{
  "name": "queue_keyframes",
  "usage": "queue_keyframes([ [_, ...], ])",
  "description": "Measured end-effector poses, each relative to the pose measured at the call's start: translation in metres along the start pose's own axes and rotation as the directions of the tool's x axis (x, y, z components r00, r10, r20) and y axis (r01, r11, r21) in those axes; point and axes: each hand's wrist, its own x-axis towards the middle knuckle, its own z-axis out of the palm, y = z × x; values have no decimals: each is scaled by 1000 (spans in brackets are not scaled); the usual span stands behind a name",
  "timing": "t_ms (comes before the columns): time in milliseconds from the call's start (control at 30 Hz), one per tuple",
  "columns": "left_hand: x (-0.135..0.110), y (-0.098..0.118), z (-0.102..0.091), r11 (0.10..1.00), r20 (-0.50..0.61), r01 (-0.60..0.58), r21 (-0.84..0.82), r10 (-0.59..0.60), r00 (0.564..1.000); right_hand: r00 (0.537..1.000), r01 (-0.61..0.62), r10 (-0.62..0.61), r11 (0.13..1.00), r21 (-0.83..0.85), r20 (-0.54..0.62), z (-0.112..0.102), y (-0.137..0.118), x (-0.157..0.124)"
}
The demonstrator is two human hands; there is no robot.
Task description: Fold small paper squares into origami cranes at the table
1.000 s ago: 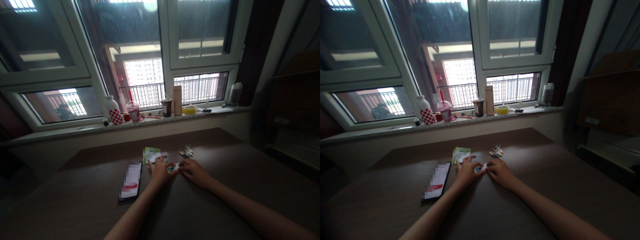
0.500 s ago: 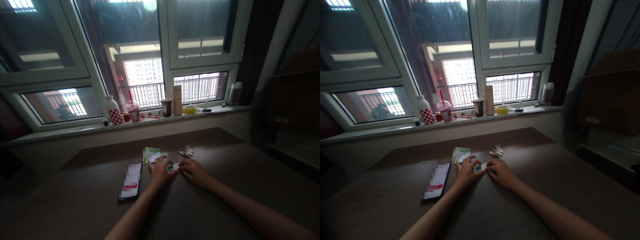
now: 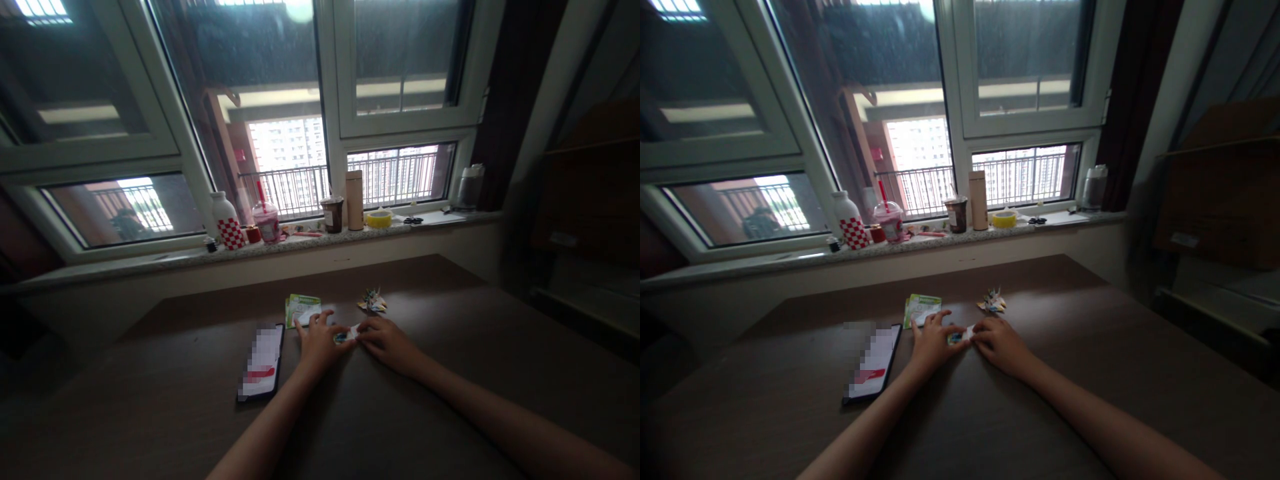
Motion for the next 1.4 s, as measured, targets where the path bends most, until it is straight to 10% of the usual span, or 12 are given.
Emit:
queue_keyframes([
  [900, 1, 2, -4, 1000, 35, -5, 22, 4, 999, 899, -405, 439, 834, -375, 4, -14, -19, 7],
  [1400, 0, -1, 1, 999, 22, 10, -31, -9, 1000, 902, -423, 425, 828, -367, -81, -8, -11, 7],
])
